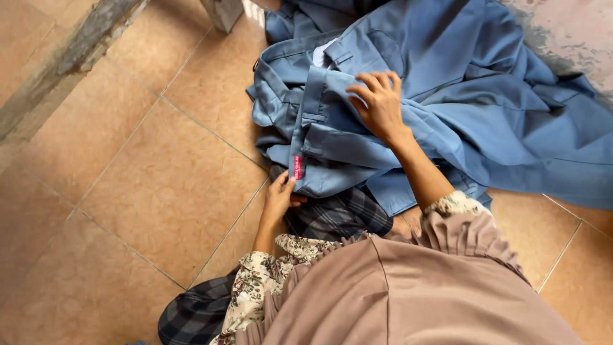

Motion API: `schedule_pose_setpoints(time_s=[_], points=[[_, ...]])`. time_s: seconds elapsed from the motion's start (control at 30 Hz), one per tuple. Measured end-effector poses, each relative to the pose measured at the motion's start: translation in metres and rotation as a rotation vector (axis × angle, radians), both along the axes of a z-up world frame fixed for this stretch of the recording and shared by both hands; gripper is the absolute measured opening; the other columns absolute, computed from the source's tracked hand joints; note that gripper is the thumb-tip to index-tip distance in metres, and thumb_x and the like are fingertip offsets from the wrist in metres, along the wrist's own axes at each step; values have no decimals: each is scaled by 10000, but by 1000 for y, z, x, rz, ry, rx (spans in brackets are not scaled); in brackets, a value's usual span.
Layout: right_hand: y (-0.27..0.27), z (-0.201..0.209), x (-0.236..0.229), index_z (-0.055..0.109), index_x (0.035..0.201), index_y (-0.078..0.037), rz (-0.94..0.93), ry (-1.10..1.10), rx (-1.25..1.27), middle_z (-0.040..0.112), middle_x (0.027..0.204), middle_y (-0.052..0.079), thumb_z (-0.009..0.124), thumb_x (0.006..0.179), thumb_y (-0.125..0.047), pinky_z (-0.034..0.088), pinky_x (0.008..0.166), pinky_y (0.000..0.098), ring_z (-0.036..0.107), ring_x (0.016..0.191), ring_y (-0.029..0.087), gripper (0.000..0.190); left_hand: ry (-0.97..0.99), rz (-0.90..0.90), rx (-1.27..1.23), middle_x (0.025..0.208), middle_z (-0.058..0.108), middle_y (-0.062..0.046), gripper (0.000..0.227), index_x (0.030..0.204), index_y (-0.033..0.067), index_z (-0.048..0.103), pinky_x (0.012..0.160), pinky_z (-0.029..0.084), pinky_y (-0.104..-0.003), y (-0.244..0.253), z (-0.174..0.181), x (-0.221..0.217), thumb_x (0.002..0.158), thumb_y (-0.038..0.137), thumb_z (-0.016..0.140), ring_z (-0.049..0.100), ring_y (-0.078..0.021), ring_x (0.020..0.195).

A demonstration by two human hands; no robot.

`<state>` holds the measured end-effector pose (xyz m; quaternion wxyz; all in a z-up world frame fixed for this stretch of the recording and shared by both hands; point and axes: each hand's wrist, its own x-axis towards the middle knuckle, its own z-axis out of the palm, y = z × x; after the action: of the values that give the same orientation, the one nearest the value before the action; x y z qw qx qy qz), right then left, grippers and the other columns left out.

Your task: Folding blue pants and stacking them neatly on the floor.

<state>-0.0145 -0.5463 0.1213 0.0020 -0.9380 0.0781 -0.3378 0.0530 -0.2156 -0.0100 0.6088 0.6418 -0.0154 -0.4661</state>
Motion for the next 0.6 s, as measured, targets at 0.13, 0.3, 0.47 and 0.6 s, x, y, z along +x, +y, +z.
schedule_pose_setpoints(time_s=[0.13, 0.3, 0.47, 0.6], points=[[21, -16, -39, 734, 1118, -274, 0, 75, 204, 668, 1209, -3, 736, 1014, -385, 367, 995, 432, 580, 1076, 223, 153, -619, -16, 188, 996, 644, -137, 300, 1292, 188, 677, 549, 611, -313, -5, 65, -3, 1032, 319, 604, 746, -237, 613], [52, -52, -42, 606, 1428, -282, 24, 226, 356, 625, 1310, 39, 707, 924, -573, 378, 1005, 453, 568, 1184, 253, 591, -902, -353, 578, 1201, 579, -7, 582, 1206, 294, 668, 737, 615, -520, -24, 44, -26, 860, 759, 623, 743, -388, 843], [56, -67, -26, 681, 1231, -202, -18, 365, 553, 679, 1121, 55, 749, 938, -391, 428, 938, 433, 626, 1101, 268, 356, -886, -308, 421, 1222, 548, -40, 337, 1129, 183, 719, 770, 613, -549, -22, 59, -43, 917, 444, 704, 728, -438, 886], [52, -40, -18, 722, 1008, -252, -83, 264, 756, 712, 844, 52, 715, 1013, -388, 521, 752, 442, 707, 876, 330, 136, -761, -84, 87, 1226, 602, -114, 213, 999, 86, 740, 808, 615, -451, -9, 77, -46, 888, 261, 787, 703, -439, 1008]])
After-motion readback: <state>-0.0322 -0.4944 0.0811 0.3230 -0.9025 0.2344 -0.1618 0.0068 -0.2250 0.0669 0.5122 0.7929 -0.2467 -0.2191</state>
